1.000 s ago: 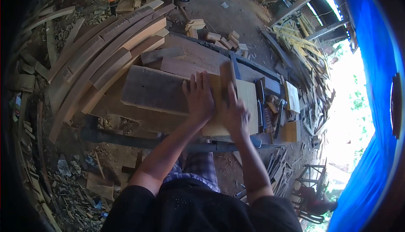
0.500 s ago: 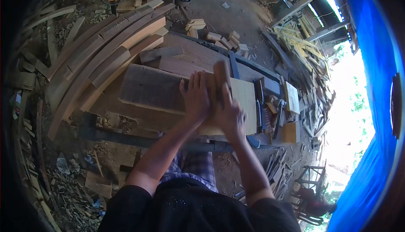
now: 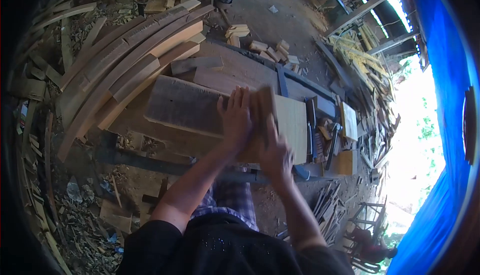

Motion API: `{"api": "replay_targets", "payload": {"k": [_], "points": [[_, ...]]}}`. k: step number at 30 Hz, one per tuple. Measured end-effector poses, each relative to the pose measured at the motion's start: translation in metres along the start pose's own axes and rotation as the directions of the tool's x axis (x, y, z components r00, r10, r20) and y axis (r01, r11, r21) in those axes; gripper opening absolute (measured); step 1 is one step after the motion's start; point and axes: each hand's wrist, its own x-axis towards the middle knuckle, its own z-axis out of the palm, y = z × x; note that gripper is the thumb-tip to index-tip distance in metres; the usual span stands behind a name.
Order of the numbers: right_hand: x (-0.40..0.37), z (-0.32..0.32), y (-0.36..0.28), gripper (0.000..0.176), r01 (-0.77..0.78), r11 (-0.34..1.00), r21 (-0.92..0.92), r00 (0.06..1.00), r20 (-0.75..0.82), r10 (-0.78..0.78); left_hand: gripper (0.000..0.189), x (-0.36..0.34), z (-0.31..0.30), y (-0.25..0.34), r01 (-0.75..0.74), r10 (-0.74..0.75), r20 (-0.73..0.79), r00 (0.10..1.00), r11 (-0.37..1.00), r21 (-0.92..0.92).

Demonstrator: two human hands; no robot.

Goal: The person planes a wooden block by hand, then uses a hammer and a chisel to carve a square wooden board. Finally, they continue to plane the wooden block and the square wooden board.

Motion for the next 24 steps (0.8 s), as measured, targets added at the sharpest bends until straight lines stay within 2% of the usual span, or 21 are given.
{"api": "replay_targets", "payload": {"k": [1,3,6,8,9,10,12,13,15,17,19,22,23,24], "points": [[0.034,0.003,-0.002,0.062,0.023,1.0,0.021,0.999,-0.03,-0.022,0.055,-0.001,-0.002,0.001,-0.001,0.001,0.01,1.0,1.0,0.01],[0.108,0.018,-0.002,0.061,-0.023,0.998,0.061,0.998,-0.057,0.027,0.056,0.002,-0.007,0.005,-0.008,0.008,0.0,1.0,1.0,-0.02],[0.148,0.015,-0.004,0.06,-0.027,0.997,0.067,0.997,-0.068,0.032,0.056,0.001,0.0,0.003,-0.009,0.009,-0.049,0.999,1.0,0.009],[0.115,0.034,0.017,0.062,0.009,1.0,0.005,0.995,-0.1,-0.008,0.055,0.006,-0.008,0.004,-0.007,0.006,-0.037,0.999,1.0,-0.011],[0.068,0.021,0.018,0.064,0.04,0.998,0.041,0.995,-0.09,-0.036,0.056,0.012,-0.011,0.002,-0.001,0.0,-0.04,0.999,1.0,-0.025],[0.007,0.004,0.019,0.065,0.038,0.997,0.062,0.999,-0.038,-0.036,0.057,0.001,-0.005,0.002,0.024,-0.024,0.005,1.0,0.998,-0.056],[-0.038,-0.013,0.008,0.068,-0.068,0.996,0.061,0.994,0.095,0.062,0.057,0.0,-0.004,0.002,0.023,-0.023,0.0,1.0,0.997,-0.07],[-0.031,-0.01,0.004,0.068,-0.074,0.995,0.06,0.992,0.106,0.067,0.058,0.001,-0.004,0.001,0.003,-0.004,-0.021,1.0,0.997,-0.073],[0.006,-0.007,-0.005,0.066,-0.064,0.998,0.027,0.998,0.027,0.063,0.058,0.003,-0.005,0.002,0.018,-0.017,0.022,1.0,0.998,-0.055],[0.069,0.006,-0.007,0.064,-0.033,0.999,0.024,0.998,-0.045,0.034,0.058,0.003,-0.008,0.003,0.03,-0.029,0.045,0.999,0.999,-0.025],[0.13,0.009,-0.008,0.061,-0.047,0.997,0.054,0.998,-0.049,0.05,0.057,0.001,-0.011,0.006,0.005,-0.004,0.015,1.0,0.998,-0.068],[0.143,0.016,0.001,0.06,-0.008,0.999,0.037,0.996,-0.093,0.012,0.058,0.003,-0.01,0.006,0.013,-0.012,0.014,1.0,0.997,-0.07],[0.122,0.024,0.01,0.064,0.0,1.0,-0.009,0.99,-0.138,-0.001,0.058,0.002,-0.01,0.006,0.005,-0.003,0.016,1.0,0.997,-0.073],[0.091,0.012,0.008,0.069,-0.068,0.995,0.077,0.998,0.004,0.068,0.059,0.005,-0.009,0.006,0.015,-0.015,0.008,1.0,0.999,-0.045]]}}
